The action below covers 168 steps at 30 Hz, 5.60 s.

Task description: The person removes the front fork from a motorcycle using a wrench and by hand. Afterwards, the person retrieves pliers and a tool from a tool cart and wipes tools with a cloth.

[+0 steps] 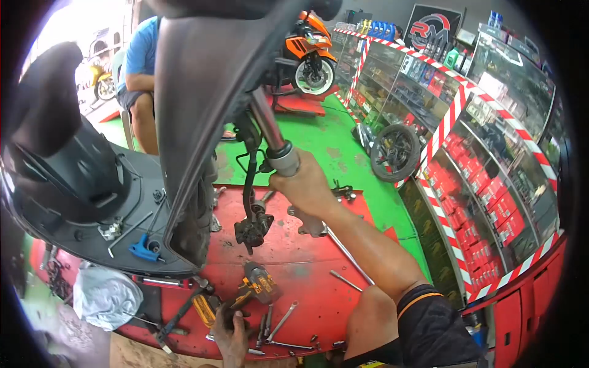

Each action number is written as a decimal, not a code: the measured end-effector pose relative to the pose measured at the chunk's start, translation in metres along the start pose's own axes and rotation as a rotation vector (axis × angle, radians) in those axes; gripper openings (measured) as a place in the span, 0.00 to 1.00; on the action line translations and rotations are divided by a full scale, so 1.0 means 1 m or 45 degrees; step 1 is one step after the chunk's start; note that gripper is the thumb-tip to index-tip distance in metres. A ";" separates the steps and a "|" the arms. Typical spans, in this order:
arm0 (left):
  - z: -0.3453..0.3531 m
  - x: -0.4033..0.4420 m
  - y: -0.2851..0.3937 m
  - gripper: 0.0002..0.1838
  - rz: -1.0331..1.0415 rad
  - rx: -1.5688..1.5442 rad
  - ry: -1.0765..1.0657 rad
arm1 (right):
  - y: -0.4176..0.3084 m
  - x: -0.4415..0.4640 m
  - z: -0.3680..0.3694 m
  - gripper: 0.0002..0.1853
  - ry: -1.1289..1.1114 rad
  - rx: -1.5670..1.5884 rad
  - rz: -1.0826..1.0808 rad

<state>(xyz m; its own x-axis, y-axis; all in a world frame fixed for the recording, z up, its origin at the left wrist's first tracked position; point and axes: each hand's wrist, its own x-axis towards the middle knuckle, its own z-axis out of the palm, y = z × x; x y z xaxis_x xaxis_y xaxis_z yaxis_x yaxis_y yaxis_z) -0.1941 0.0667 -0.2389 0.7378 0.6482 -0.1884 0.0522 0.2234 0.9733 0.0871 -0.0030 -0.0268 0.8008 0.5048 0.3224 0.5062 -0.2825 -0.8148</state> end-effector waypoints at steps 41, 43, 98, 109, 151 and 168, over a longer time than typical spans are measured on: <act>0.039 0.005 -0.034 0.20 0.225 0.778 0.098 | 0.018 0.003 0.011 0.21 0.159 -0.161 -0.132; 0.041 0.007 -0.033 0.20 0.227 0.876 0.076 | 0.015 0.002 0.009 0.21 0.154 -0.161 -0.129; -0.005 0.009 -0.017 0.18 0.430 0.618 0.265 | 0.034 0.037 -0.079 0.18 -0.785 0.611 0.153; -0.009 0.011 -0.007 0.16 0.400 0.595 0.261 | 0.043 0.040 -0.078 0.22 -0.766 0.641 0.192; -0.011 0.006 0.015 0.15 0.316 0.394 0.186 | 0.053 0.045 -0.077 0.19 -0.802 0.697 0.181; -0.011 0.005 0.017 0.14 0.303 0.431 0.232 | 0.055 0.046 -0.078 0.17 -0.807 0.698 0.172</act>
<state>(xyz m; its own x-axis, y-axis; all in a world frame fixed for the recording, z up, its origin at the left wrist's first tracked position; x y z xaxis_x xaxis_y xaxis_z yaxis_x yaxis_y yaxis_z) -0.1973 0.0818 -0.2246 0.6268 0.7772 0.0551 0.1353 -0.1782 0.9746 0.1769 -0.0585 -0.0195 0.4294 0.9031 0.0077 0.0612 -0.0206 -0.9979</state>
